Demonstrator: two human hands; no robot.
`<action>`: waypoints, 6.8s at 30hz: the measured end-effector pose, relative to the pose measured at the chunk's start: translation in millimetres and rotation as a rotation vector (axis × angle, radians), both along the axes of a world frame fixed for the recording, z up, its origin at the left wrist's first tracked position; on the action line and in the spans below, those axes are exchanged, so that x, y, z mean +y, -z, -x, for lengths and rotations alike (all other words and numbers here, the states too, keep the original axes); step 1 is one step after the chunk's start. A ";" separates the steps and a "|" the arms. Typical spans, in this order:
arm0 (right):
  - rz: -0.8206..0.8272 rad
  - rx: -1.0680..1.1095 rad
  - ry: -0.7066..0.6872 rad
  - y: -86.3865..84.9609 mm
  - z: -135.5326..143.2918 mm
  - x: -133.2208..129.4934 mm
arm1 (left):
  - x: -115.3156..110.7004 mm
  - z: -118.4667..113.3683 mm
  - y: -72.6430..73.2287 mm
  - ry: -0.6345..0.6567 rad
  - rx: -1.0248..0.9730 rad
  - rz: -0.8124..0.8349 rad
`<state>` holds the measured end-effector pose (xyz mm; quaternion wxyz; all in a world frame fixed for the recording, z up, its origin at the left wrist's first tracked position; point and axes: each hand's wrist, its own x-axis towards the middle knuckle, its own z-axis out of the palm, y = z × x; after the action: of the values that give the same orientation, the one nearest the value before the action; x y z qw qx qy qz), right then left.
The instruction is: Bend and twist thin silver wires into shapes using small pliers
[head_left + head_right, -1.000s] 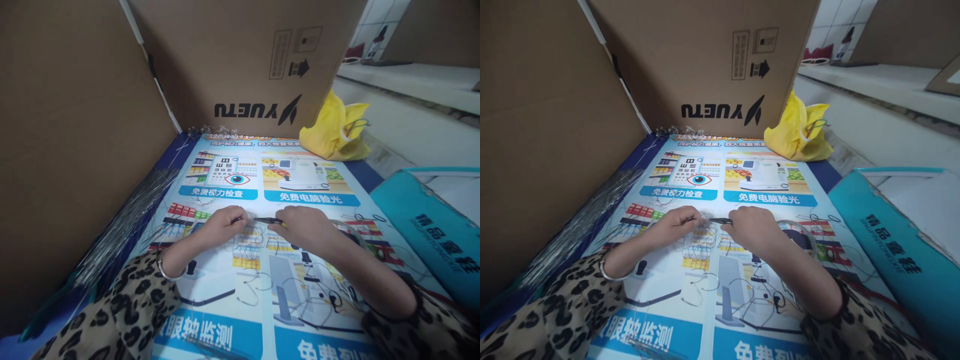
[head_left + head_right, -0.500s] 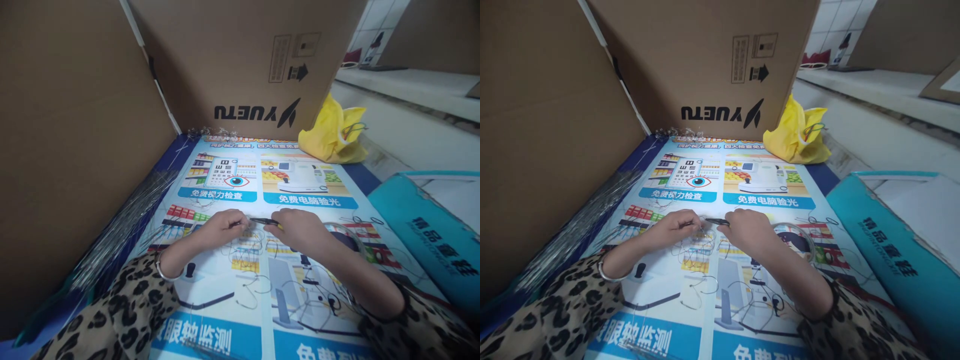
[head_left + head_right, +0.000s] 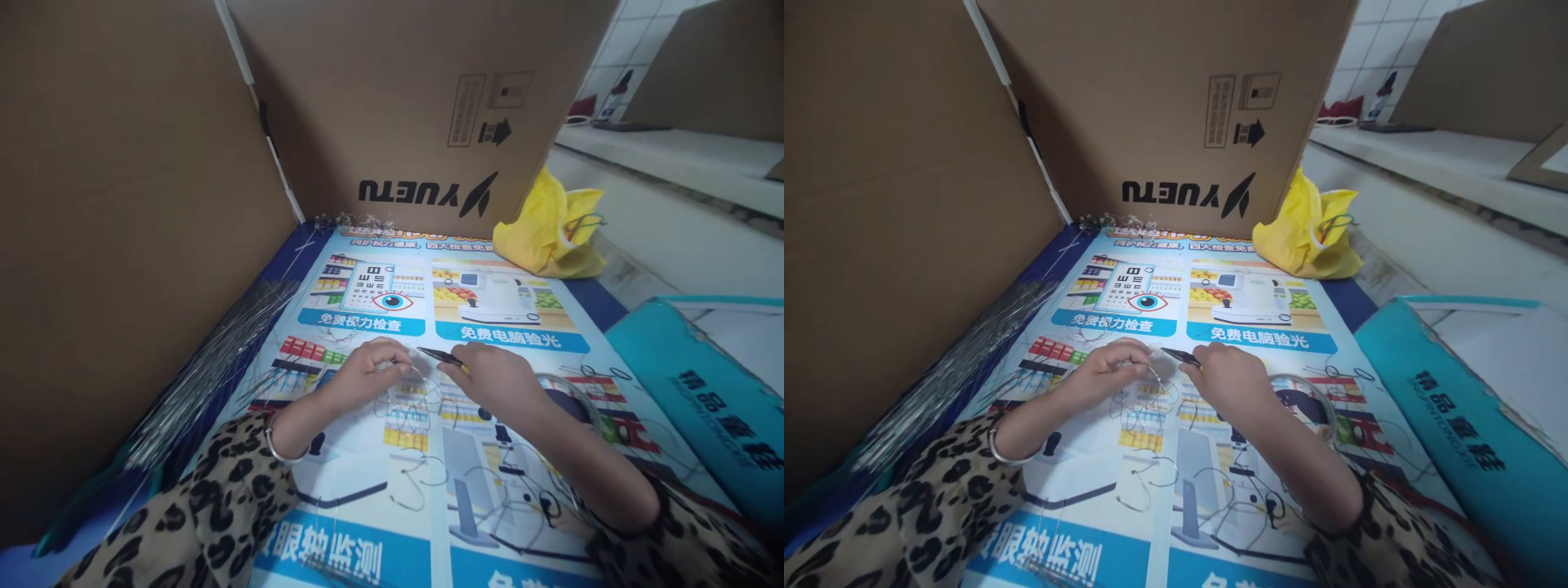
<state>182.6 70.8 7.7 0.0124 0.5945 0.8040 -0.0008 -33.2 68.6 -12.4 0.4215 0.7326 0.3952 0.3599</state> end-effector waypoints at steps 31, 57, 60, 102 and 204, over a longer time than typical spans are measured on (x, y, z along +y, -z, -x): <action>-0.624 -0.071 -0.430 2.0 -19.7 -1.7 | 10.7 6.8 5.8 -0.098 0.109 0.148; -0.716 -0.180 -0.421 -4.0 -9.5 -15.7 | 9.4 5.4 5.0 -0.117 0.134 0.181; -0.695 -0.170 -0.421 -1.8 -7.9 -15.8 | 9.4 5.1 5.4 -0.122 0.127 0.182; -0.624 -0.114 -0.453 5.9 -7.2 -3.6 | 9.5 6.7 2.4 0.042 0.157 0.146; -0.457 -0.041 -0.422 14.5 -0.9 -4.9 | 5.5 2.3 4.9 -0.039 0.098 0.225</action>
<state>183.4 65.9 -6.8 -0.1054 0.4016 0.8887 0.1944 -35.5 74.1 -17.2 0.4742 0.6895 0.4673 0.2852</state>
